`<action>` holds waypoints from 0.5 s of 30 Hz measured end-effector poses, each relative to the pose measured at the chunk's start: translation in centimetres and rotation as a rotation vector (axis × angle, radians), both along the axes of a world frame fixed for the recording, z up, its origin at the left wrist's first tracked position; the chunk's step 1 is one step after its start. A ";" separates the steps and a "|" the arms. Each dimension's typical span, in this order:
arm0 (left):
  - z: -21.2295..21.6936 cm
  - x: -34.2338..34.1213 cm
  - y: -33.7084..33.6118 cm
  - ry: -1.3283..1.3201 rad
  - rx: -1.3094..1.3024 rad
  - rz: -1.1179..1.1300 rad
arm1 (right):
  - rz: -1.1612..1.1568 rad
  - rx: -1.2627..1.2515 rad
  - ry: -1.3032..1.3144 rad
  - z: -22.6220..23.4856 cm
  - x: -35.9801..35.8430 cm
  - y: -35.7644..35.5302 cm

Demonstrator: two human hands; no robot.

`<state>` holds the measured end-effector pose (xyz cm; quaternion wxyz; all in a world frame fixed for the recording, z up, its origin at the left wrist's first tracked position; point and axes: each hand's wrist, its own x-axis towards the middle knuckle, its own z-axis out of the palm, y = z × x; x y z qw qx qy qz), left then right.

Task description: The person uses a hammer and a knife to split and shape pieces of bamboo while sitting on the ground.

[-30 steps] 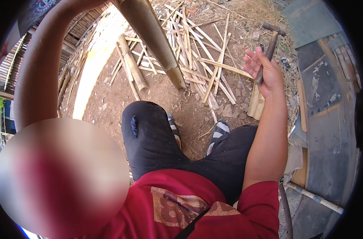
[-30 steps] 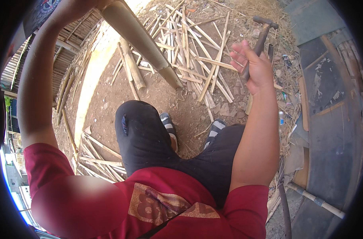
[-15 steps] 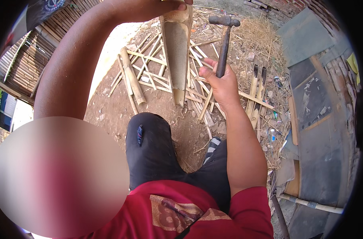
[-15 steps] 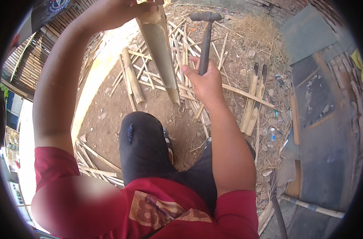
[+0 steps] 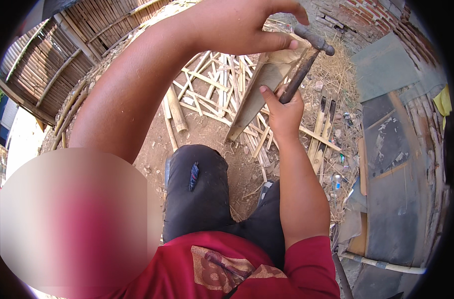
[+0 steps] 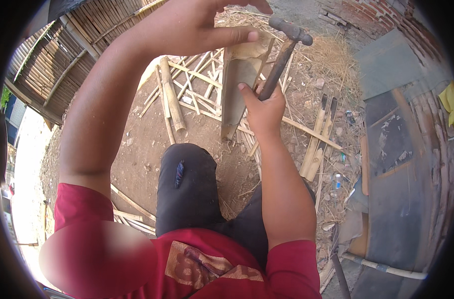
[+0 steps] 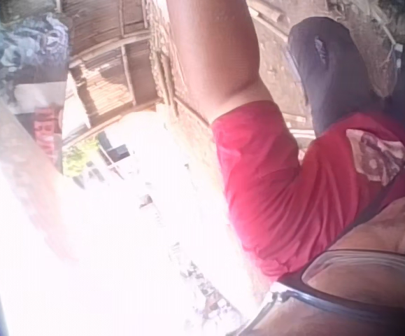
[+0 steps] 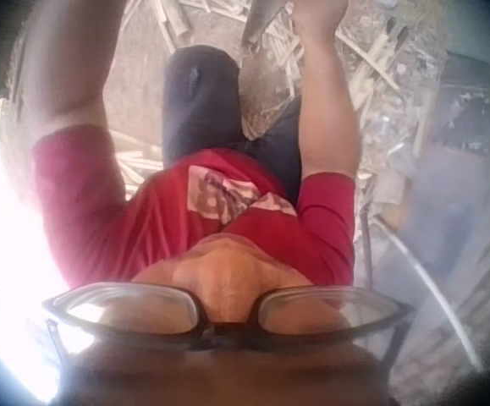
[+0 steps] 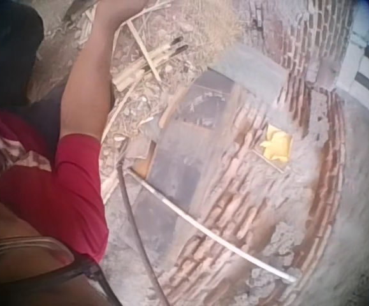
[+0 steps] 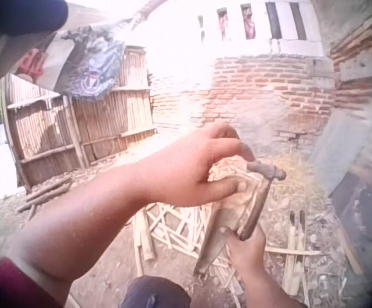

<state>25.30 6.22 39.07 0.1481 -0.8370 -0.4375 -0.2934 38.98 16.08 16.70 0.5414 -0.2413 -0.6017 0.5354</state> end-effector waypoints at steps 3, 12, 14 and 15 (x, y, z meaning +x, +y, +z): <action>-5.4 -6.8 -2.4 -0.312 0.147 0.051 | -0.048 0.006 0.090 -0.7 -1.2 0.2; -51.4 -14.1 -27.5 -0.889 -0.669 1.619 | -0.255 0.039 0.032 0.0 -2.8 1.1; -57.7 -9.7 -31.5 -0.861 -1.083 1.785 | -0.301 0.029 0.009 -0.1 -3.0 0.9; -58.1 -7.2 -31.3 -0.814 -1.250 1.826 | -0.352 0.044 -0.003 0.2 -2.7 1.2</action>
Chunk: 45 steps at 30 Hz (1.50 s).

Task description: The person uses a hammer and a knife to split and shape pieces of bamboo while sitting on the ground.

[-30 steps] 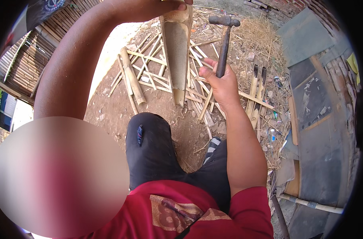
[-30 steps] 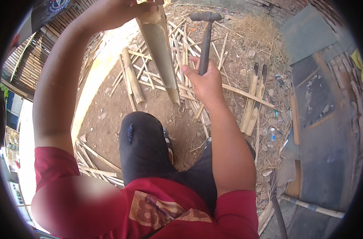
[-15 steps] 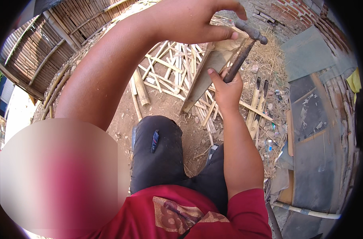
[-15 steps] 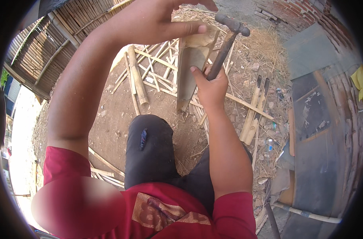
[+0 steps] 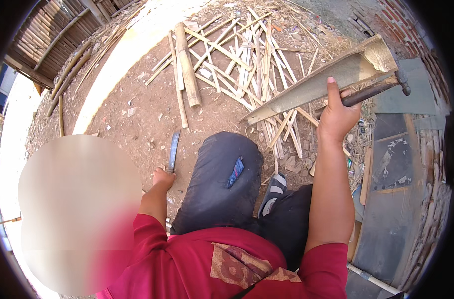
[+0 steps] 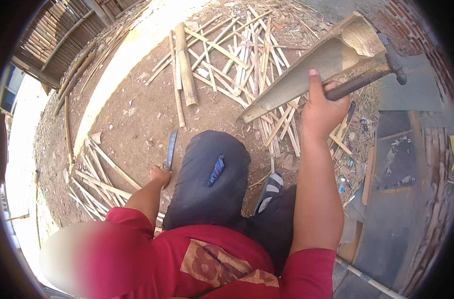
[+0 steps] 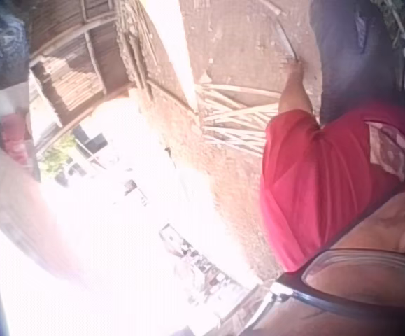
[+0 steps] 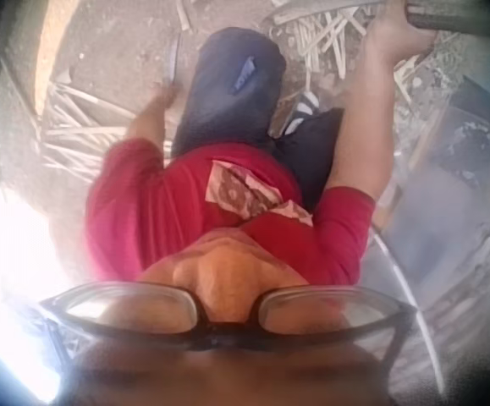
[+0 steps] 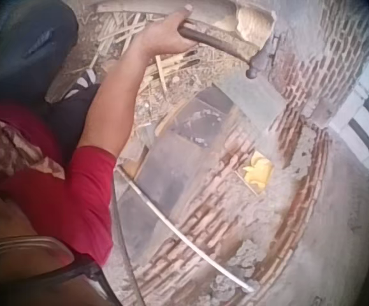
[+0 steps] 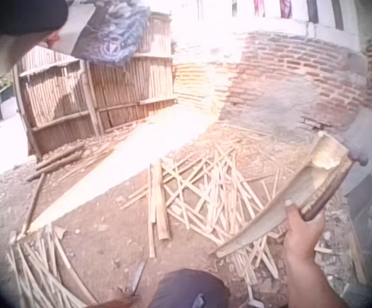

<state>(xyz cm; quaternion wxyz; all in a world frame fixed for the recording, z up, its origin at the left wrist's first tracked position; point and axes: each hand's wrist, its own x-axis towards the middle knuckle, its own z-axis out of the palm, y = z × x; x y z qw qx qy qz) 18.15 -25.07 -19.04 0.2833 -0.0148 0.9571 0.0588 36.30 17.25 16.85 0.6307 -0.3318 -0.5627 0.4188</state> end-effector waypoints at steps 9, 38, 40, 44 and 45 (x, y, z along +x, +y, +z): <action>-6.4 1.1 -1.8 -0.037 -0.192 -0.081 | -0.067 0.024 -0.047 1.3 -4.4 -0.4; 47.1 2.7 15.6 -0.064 1.367 -0.514 | -0.223 0.052 -0.148 1.5 -8.0 -1.1; 48.2 2.9 16.7 -0.058 1.346 -0.527 | -0.222 0.066 -0.124 1.4 -7.8 -1.1; 49.8 3.2 17.8 -0.063 1.310 -0.522 | -0.219 0.061 -0.111 1.6 -7.5 -1.3; 50.1 3.3 18.1 -0.068 1.296 -0.529 | -0.231 0.080 -0.105 1.6 -7.4 -1.4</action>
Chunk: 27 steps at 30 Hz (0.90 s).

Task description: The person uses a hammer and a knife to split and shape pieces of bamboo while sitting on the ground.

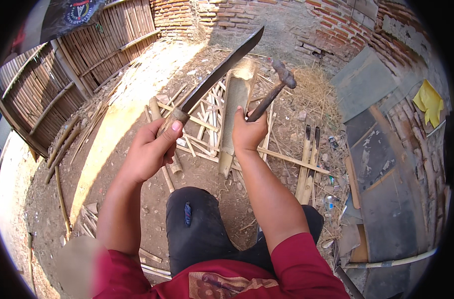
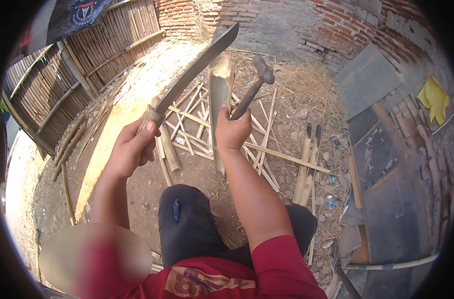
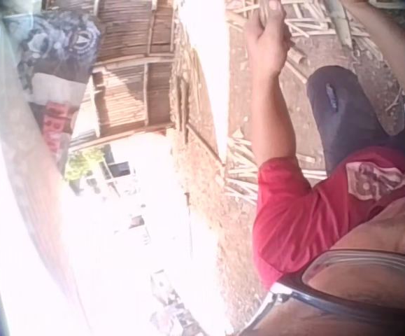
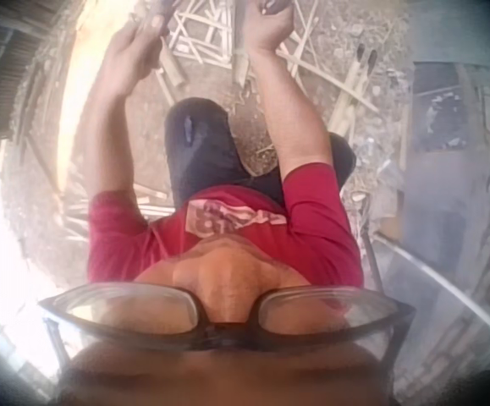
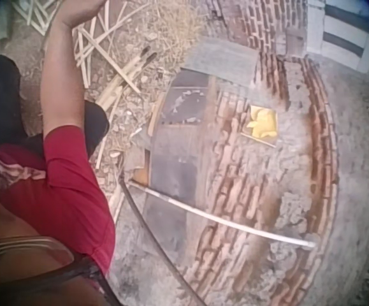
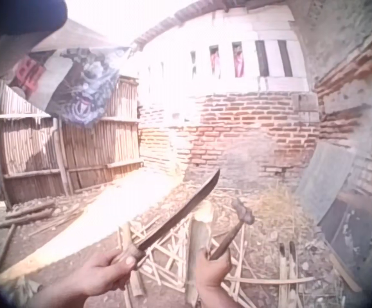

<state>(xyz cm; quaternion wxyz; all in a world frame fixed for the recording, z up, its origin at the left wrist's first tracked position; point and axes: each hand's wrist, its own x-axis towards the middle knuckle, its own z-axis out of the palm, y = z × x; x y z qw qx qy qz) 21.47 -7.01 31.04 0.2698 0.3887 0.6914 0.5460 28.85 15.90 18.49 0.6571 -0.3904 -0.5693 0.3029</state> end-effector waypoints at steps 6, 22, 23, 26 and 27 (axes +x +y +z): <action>0.8 0.7 1.5 0.027 -0.073 0.009 | 0.010 0.001 -0.024 -0.1 0.5 -0.4; 2.3 0.5 2.6 0.450 -0.019 0.094 | 0.056 -0.001 0.030 -0.6 0.5 -1.1; 2.2 0.5 2.6 0.554 0.000 0.103 | 0.053 0.010 0.011 -0.6 0.6 -1.1; 3.5 2.0 2.5 0.769 -0.119 0.172 | 0.054 0.093 -0.033 -0.7 1.5 -0.8; 3.7 2.2 2.6 0.776 -0.110 0.180 | 0.060 0.154 -0.042 -1.2 2.3 -0.5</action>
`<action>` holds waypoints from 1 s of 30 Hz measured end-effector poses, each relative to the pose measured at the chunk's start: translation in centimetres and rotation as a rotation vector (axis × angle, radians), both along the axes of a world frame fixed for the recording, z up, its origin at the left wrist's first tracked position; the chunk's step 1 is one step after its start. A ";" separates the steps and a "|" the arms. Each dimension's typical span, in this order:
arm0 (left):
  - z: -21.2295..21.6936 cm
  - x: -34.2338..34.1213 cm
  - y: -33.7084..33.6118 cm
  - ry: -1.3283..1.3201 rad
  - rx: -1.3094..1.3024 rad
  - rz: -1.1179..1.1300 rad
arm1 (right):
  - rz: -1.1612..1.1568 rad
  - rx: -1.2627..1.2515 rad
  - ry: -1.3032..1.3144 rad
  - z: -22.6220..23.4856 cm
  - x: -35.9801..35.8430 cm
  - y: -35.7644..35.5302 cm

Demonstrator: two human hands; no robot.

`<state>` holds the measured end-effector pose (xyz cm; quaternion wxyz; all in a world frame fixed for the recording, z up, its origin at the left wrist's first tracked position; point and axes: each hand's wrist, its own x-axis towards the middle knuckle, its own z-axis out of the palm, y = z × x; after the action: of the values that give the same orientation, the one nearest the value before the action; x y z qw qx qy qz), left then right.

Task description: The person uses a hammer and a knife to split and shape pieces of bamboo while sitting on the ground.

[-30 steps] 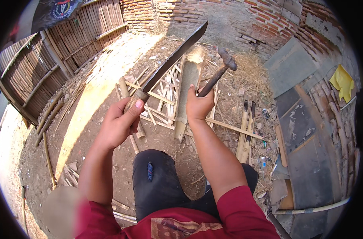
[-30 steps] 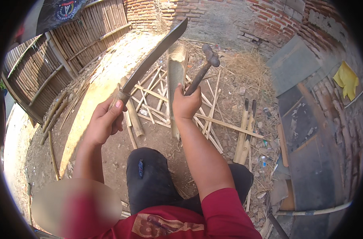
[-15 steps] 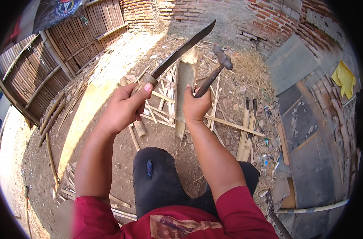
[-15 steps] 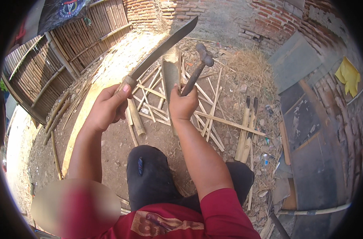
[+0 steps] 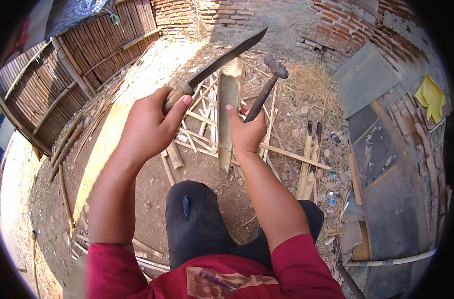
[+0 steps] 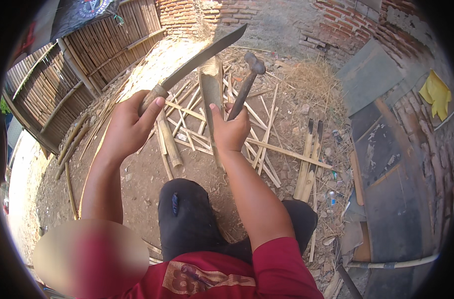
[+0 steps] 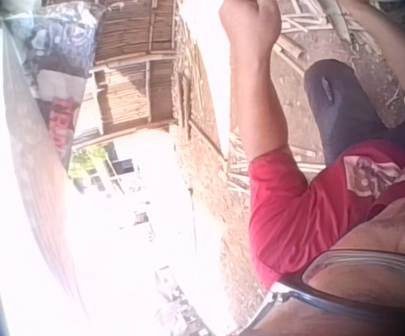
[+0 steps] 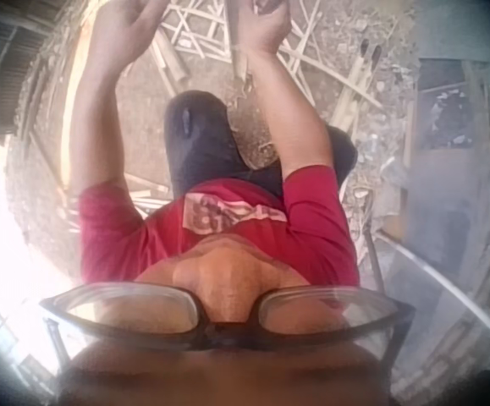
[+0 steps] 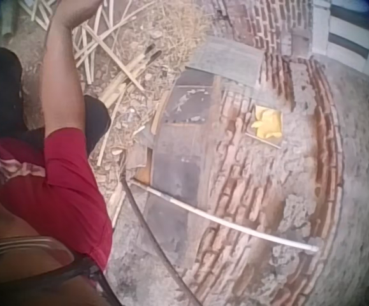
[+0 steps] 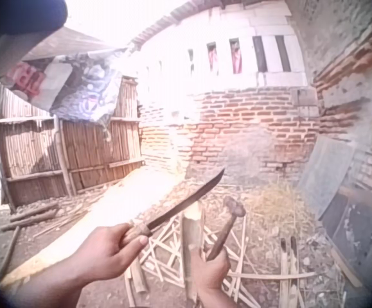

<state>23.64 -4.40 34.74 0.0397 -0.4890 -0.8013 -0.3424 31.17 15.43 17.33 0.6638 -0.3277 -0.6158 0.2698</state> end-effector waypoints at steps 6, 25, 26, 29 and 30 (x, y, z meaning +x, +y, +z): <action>1.7 -1.8 -0.8 0.055 -0.054 0.045 | 0.450 -0.515 -0.239 5.8 11.1 1.2; 4.1 -2.5 -1.4 0.152 -0.187 0.036 | 0.228 0.045 -0.743 21.9 16.9 2.1; 4.1 -2.8 -1.6 0.160 -0.183 0.029 | 0.241 -0.021 -0.673 22.8 17.1 1.5; 4.3 -2.6 -2.0 0.136 -0.200 0.036 | 0.342 -0.118 -0.448 22.5 17.2 0.8; 4.3 -2.3 -2.0 0.120 -0.210 0.042 | 0.385 -0.133 -0.371 22.0 17.1 0.8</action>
<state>21.32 -6.38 39.08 0.0433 -0.4931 -0.8391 -0.2256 48.30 16.18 39.32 0.4533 -0.2915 -0.7586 0.3663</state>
